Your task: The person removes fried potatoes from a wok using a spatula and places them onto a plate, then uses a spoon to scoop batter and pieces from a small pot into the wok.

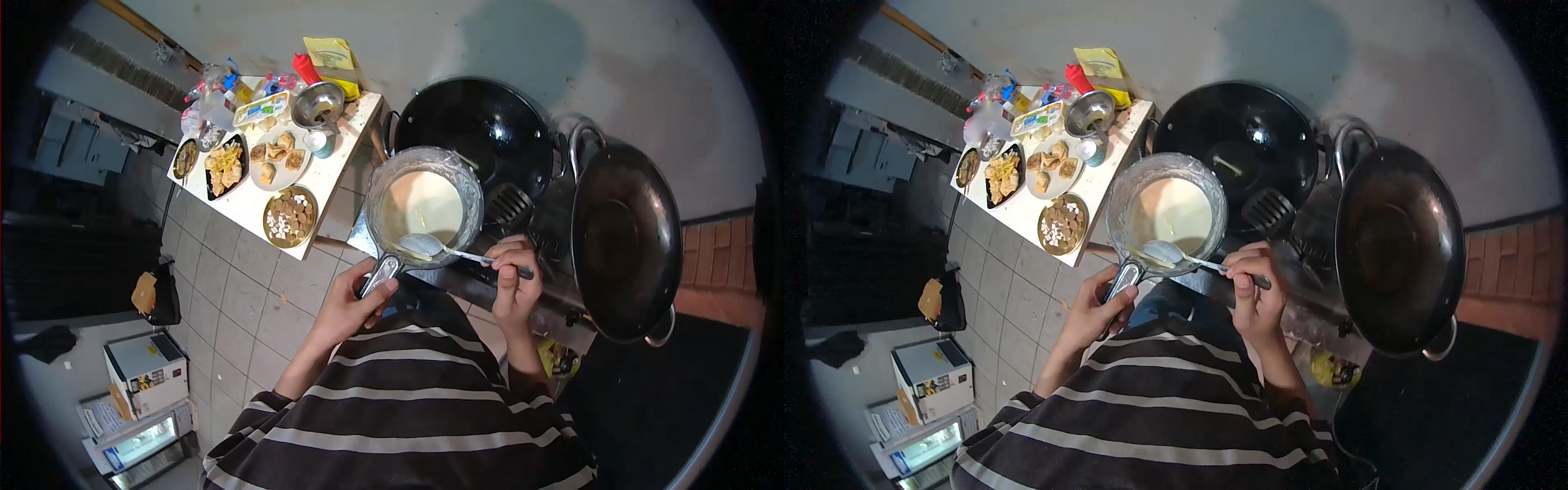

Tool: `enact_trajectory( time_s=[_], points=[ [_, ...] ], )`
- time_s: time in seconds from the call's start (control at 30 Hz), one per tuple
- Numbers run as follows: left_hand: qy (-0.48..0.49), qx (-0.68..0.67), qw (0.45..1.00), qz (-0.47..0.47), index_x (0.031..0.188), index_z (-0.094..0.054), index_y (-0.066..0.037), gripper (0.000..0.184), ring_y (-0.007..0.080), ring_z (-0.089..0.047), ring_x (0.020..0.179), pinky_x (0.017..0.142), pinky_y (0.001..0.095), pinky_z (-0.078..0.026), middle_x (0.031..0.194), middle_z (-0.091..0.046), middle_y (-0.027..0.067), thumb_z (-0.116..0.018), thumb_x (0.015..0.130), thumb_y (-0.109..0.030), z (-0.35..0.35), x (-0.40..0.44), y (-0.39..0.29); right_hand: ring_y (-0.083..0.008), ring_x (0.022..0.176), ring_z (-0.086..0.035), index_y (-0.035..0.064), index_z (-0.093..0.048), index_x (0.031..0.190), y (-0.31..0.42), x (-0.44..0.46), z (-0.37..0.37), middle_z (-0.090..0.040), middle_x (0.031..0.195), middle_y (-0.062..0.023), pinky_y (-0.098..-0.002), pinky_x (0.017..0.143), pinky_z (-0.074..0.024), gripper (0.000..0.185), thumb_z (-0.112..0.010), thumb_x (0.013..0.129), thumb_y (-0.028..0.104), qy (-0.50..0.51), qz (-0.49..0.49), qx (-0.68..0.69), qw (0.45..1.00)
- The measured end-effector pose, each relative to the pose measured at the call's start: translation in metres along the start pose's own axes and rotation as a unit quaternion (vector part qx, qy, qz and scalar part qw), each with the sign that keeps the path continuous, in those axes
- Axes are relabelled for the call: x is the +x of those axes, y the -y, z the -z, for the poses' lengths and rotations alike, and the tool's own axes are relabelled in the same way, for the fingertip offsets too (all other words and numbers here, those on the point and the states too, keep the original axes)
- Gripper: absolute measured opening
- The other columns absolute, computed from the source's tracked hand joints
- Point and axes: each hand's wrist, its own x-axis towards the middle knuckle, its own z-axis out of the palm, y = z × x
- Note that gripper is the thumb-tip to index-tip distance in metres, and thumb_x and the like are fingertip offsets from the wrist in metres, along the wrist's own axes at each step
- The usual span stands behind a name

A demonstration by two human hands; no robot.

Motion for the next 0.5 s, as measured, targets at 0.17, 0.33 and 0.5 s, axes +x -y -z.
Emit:
enact_trajectory(
  time_s=[0.17, 0.33, 0.5],
  points=[
    [0.033, 0.019, 0.999, 0.004, 0.097, -0.053, -0.003, 0.017, 0.0060, -0.042, 0.044, 0.040, 0.0223, -0.030, 0.058, -0.049, -0.0009, -0.063, 0.096, -0.016, 0.010, 0.006, 0.001, -0.0195, 0.077, -0.054, 0.0005, -0.052, 0.089, 0.001, -0.004, -0.006, -0.058, 0.082, -0.0115, -0.0312, 0.072, -0.0449, 0.022, -0.050, 0.101, 0.019, -0.026, -0.012, -0.008, 1.000],
    [0.056, 0.029, 0.998, 0.000, 0.090, -0.053, -0.003, 0.017, 0.0046, -0.042, 0.044, 0.042, 0.0224, -0.030, 0.059, -0.050, -0.0018, -0.063, 0.097, -0.016, 0.016, 0.006, -0.007, -0.0125, 0.075, -0.052, 0.0010, -0.052, 0.090, 0.013, -0.003, -0.021, -0.059, 0.083, -0.0081, -0.0264, 0.070, -0.0438, 0.022, -0.047, 0.103, 0.019, -0.088, -0.139, 0.005, 0.986],
    [0.045, 0.034, 0.998, -0.005, 0.091, -0.056, -0.004, 0.018, 0.0043, -0.042, 0.044, 0.042, 0.0226, -0.030, 0.059, -0.050, -0.0026, -0.063, 0.097, -0.018, 0.024, 0.004, -0.005, -0.0044, 0.065, -0.047, 0.0031, -0.052, 0.093, 0.008, 0.002, -0.030, -0.058, 0.077, -0.0040, -0.0193, 0.056, -0.0364, 0.023, -0.045, 0.105, 0.021, -0.114, -0.230, 0.039, 0.966]
  ],
)
